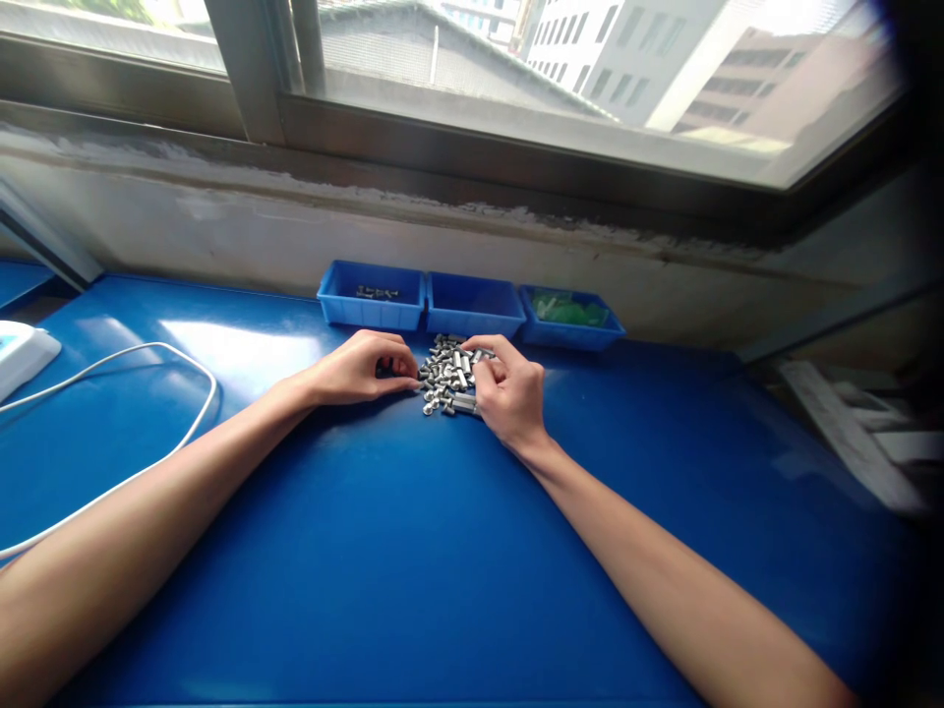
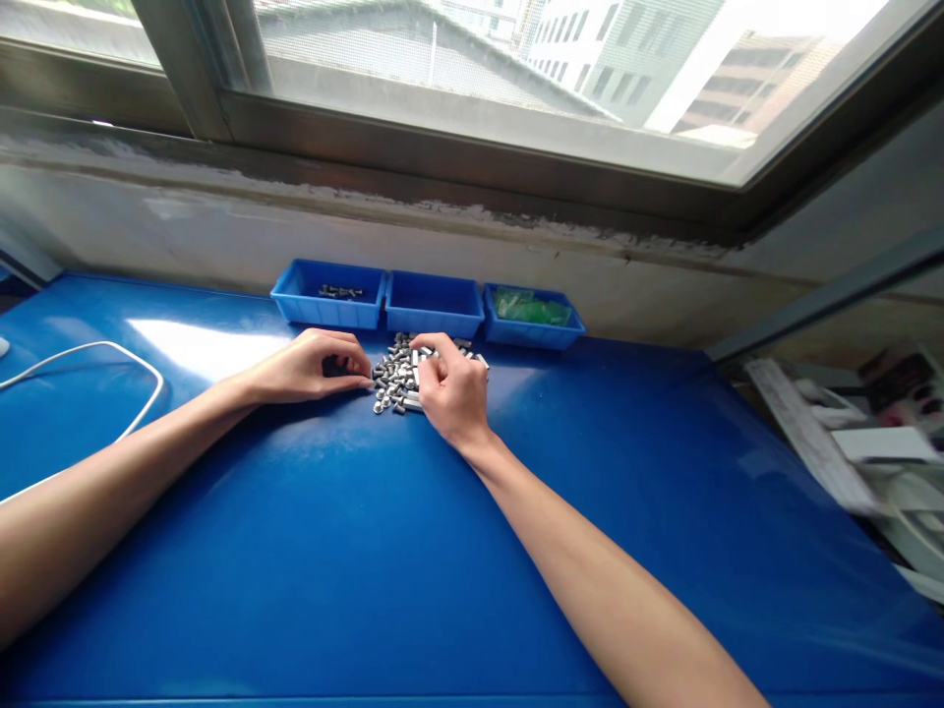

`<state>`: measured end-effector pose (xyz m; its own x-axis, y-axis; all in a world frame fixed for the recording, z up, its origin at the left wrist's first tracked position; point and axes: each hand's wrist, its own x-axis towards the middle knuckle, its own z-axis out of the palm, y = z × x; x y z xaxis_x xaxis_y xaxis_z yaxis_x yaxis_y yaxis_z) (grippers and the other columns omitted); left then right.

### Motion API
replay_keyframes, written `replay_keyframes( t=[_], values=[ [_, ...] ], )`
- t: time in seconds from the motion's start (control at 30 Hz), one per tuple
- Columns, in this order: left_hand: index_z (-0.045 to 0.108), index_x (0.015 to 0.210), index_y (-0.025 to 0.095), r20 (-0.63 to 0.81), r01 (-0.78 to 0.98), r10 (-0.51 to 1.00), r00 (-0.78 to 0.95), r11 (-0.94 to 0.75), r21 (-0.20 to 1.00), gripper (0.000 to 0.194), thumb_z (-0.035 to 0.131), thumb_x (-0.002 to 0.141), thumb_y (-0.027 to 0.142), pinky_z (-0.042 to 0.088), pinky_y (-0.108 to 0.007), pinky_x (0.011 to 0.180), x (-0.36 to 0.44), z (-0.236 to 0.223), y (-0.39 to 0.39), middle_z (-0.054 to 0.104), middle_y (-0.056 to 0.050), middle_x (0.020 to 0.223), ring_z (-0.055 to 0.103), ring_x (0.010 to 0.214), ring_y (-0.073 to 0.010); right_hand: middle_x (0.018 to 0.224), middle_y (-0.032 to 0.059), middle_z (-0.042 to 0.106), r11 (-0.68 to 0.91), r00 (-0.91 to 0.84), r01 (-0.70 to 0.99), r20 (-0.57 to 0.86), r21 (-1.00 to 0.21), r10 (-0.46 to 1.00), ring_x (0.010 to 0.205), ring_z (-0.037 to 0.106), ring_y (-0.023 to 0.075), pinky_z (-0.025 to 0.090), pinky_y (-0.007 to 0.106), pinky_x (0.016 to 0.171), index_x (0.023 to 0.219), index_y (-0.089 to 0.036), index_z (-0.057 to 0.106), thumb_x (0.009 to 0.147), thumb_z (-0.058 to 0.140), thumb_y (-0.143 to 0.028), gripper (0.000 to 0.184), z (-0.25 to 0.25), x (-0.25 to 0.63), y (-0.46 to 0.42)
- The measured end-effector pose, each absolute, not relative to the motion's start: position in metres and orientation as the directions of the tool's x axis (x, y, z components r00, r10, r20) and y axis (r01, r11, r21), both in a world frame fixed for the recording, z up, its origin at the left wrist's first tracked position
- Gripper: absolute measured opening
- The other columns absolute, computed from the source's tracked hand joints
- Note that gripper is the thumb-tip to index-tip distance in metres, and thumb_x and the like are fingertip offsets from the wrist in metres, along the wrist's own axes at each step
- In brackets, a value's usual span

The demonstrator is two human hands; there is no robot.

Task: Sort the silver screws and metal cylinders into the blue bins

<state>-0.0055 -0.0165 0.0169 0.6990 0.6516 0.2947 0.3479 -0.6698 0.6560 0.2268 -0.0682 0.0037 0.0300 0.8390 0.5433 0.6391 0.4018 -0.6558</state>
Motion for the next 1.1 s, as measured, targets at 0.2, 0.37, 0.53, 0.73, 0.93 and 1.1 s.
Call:
replay_keyframes(
  t=[0.2, 0.37, 0.53, 0.73, 0.93, 1.1],
  values=[
    [0.069, 0.092, 0.015, 0.213, 0.279, 0.781, 0.587, -0.442, 0.852, 0.039, 0.071, 0.085, 0.053, 0.05, -0.024, 0.066, -0.0057, 0.0136, -0.0141, 0.074, -0.006, 0.082, 0.066, 0.072, -0.0159, 0.056, -0.0056, 0.057, 0.431, -0.001, 0.635, 0.557, -0.641, 0.83, 0.047, 0.048, 0.0114, 0.041, 0.025, 0.055, 0.092, -0.022, 0.071, 0.087, 0.056, -0.021, 0.016, 0.0057, 0.2247, -0.068],
    [0.067, 0.092, 0.015, 0.217, 0.189, 0.851, 0.478, -0.341, 0.921, 0.044, 0.079, 0.077, 0.054, 0.051, -0.024, 0.062, -0.0041, 0.0162, -0.012, 0.072, -0.004, 0.077, 0.067, 0.068, -0.0155, 0.095, 0.0042, 0.078, 0.467, -0.028, 0.685, 0.621, -0.559, 0.784, 0.065, 0.065, 0.0162, 0.054, 0.03, 0.073, 0.1, -0.022, 0.076, 0.085, 0.053, -0.012, 0.029, 0.0046, 0.2244, -0.0654],
    [0.073, 0.093, 0.015, 0.256, 0.093, 0.912, 0.322, -0.299, 0.95, 0.047, 0.084, 0.072, 0.055, 0.057, -0.03, 0.073, 0.0, 0.02, -0.0082, 0.074, -0.005, 0.077, 0.07, 0.071, -0.0176, 0.098, 0.0014, 0.08, 0.488, -0.034, 0.713, 0.671, -0.503, 0.741, 0.08, 0.071, 0.0201, 0.053, 0.041, 0.103, 0.101, -0.024, 0.077, 0.078, 0.047, -0.002, 0.044, -0.0003, 0.227, -0.0636],
    [0.07, 0.125, 0.015, 0.29, -0.084, 0.949, 0.128, -0.281, 0.956, 0.06, 0.082, 0.077, 0.049, 0.056, -0.038, 0.098, 0.0028, 0.0218, -0.0071, 0.075, -0.014, 0.116, 0.072, 0.108, -0.0261, 0.09, -0.0027, 0.079, 0.48, -0.04, 0.721, 0.662, -0.499, 0.749, 0.082, 0.073, 0.0209, 0.049, 0.046, 0.111, 0.091, -0.026, 0.074, 0.071, 0.045, 0.002, 0.045, -0.0008, 0.2277, -0.0661],
    [0.055, 0.146, 0.019, 0.245, -0.134, 0.952, 0.184, -0.223, 0.966, 0.081, 0.084, 0.076, 0.046, 0.053, -0.044, 0.106, 0.0029, 0.0204, -0.0082, 0.064, -0.017, 0.138, 0.067, 0.121, -0.0305, 0.09, 0.0017, 0.078, 0.547, -0.064, 0.646, 0.677, -0.532, 0.733, 0.077, 0.072, 0.0197, 0.058, 0.036, 0.085, 0.084, -0.023, 0.068, 0.078, 0.047, -0.003, 0.03, 0.0027, 0.2259, -0.0689],
    [0.072, 0.119, 0.015, 0.3, 0.046, 0.899, 0.32, -0.331, 0.943, 0.048, 0.077, 0.082, 0.045, 0.056, -0.038, 0.098, 0.0025, 0.0171, -0.0112, 0.076, -0.013, 0.115, 0.072, 0.107, -0.0262, 0.105, 0.0064, 0.078, 0.587, -0.076, 0.634, 0.714, -0.504, 0.696, 0.095, 0.074, 0.0212, 0.059, 0.032, 0.081, 0.086, -0.022, 0.069, 0.082, 0.052, -0.005, 0.024, 0.0053, 0.2241, -0.069]
  ],
)
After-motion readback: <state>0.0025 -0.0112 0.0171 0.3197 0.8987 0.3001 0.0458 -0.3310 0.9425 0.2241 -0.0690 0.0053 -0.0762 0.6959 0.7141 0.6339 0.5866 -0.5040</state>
